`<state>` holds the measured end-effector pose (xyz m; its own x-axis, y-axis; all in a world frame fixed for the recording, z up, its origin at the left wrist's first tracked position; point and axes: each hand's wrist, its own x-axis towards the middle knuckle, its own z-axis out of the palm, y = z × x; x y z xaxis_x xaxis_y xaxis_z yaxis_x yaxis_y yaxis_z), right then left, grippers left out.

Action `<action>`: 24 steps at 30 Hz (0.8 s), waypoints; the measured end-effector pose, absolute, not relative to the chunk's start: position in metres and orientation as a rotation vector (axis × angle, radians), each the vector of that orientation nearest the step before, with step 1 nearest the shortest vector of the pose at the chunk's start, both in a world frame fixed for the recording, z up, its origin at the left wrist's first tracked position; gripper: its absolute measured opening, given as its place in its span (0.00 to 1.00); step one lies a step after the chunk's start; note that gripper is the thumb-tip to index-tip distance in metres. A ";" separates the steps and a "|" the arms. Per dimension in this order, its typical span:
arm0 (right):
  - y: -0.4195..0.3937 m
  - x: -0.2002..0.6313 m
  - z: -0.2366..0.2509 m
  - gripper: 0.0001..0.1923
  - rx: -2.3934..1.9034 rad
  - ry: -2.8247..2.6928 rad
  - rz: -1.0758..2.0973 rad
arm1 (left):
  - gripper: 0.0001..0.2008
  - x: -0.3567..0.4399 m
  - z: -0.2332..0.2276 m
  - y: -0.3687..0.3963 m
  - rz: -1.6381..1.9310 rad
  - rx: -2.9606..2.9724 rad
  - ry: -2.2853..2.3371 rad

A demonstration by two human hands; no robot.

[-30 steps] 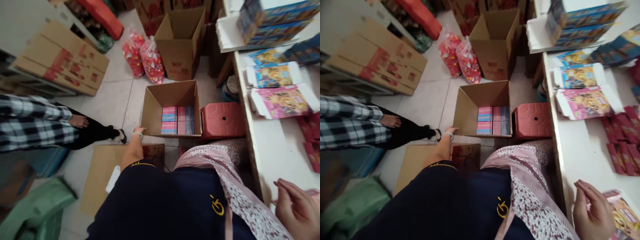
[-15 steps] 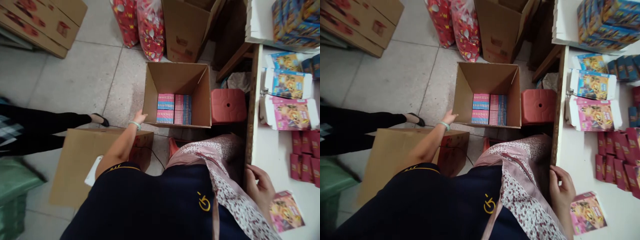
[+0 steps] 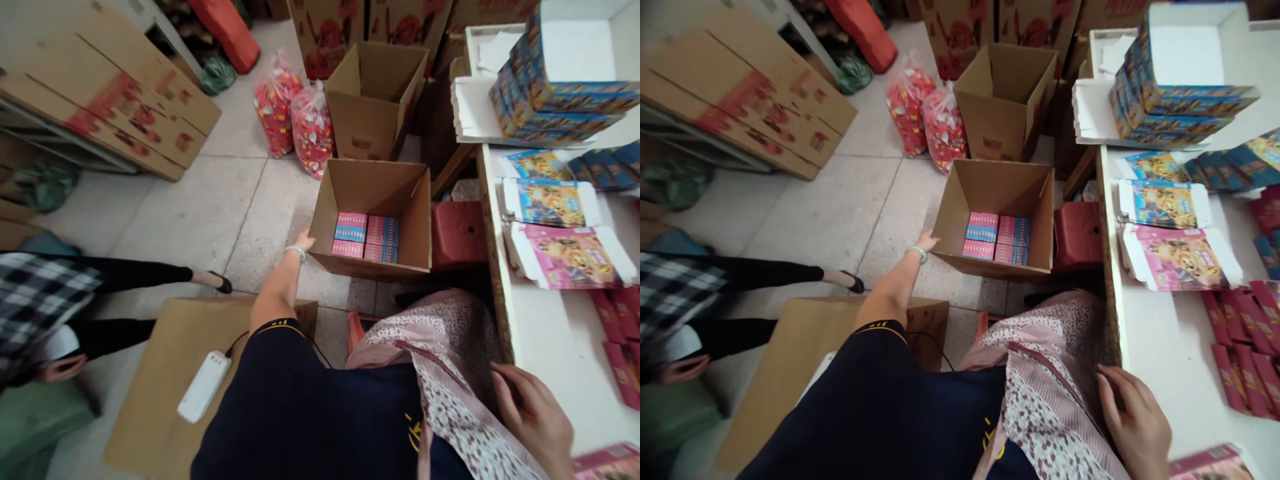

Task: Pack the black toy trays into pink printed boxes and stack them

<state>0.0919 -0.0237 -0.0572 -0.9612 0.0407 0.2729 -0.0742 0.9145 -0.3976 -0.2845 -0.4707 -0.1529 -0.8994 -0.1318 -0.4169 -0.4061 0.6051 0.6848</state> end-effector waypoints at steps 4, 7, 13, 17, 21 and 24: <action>-0.027 0.091 -0.062 0.11 0.063 -2.749 0.622 | 0.30 -0.287 -0.125 -0.478 1.053 -0.390 2.610; -0.040 0.100 -0.057 0.09 -0.033 -2.696 0.727 | 0.39 -0.290 -0.101 -0.459 0.933 -0.280 2.751; -0.060 0.136 -0.035 0.10 -0.619 -2.479 0.816 | 0.28 -0.285 -0.060 -0.268 1.061 1.412 2.780; -0.085 0.193 -0.021 0.07 -1.112 -2.173 0.832 | 0.22 -0.209 -0.034 -0.122 1.155 2.352 1.937; -0.153 0.242 -0.034 0.22 -1.644 -1.751 1.068 | 0.17 -0.154 -0.028 -0.040 0.838 2.586 1.495; -0.192 0.247 -0.050 0.23 -2.128 -1.121 0.798 | 0.23 -0.148 -0.040 -0.008 0.604 2.622 1.395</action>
